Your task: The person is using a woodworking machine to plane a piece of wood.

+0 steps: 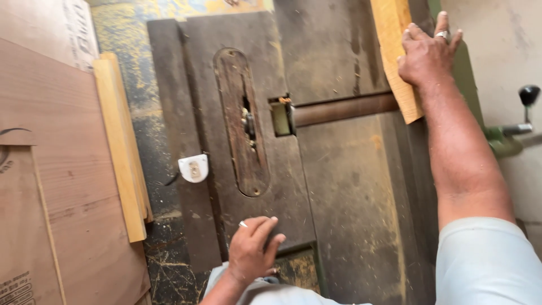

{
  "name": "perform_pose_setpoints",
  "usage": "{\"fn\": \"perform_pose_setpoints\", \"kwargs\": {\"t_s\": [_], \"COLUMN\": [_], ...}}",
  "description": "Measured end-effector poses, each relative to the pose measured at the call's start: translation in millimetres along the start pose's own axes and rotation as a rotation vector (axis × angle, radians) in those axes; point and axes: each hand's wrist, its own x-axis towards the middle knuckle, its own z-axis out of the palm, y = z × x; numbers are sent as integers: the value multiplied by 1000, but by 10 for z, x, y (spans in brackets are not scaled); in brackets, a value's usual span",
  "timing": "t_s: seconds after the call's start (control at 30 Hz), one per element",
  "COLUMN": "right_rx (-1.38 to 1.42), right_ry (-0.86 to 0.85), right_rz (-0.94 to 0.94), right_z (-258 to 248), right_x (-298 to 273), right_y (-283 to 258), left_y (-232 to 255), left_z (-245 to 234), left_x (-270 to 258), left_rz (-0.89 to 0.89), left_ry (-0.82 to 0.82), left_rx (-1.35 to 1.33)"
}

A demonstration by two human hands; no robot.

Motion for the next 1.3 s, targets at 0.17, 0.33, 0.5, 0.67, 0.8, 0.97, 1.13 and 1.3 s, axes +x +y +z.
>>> {"fn": "perform_pose_setpoints", "kwargs": {"t_s": [0.17,0.33,0.5,0.67,0.8,0.97,1.13,1.3], "right_rx": [-26,-78,23,-79,127,426,959,1242], "right_ry": [7,15,-113,-39,-124,-76,-181,-490], "right_rz": [-16,18,165,31,57,10,111,118], "right_z": [159,173,179,264,-782,-1284,-1280,-877], "right_x": [680,1566,2018,1511,-265,-2594,-4430,-5568], "right_y": [102,-146,-771,-2130,-3197,-3381,-2979,-2748], "left_y": [-30,-190,-276,-134,-332,197,591,-83], "left_z": [-67,15,113,17,201,34,191,820], "left_x": [10,-85,-178,-134,-310,-676,-1530,-2210], "left_rz": [26,45,38,74,83,22,-289,-627], "left_ry": [7,-52,-75,54,260,369,121,64], "left_rx": [-63,-65,-94,-65,-115,51,115,-952]}}
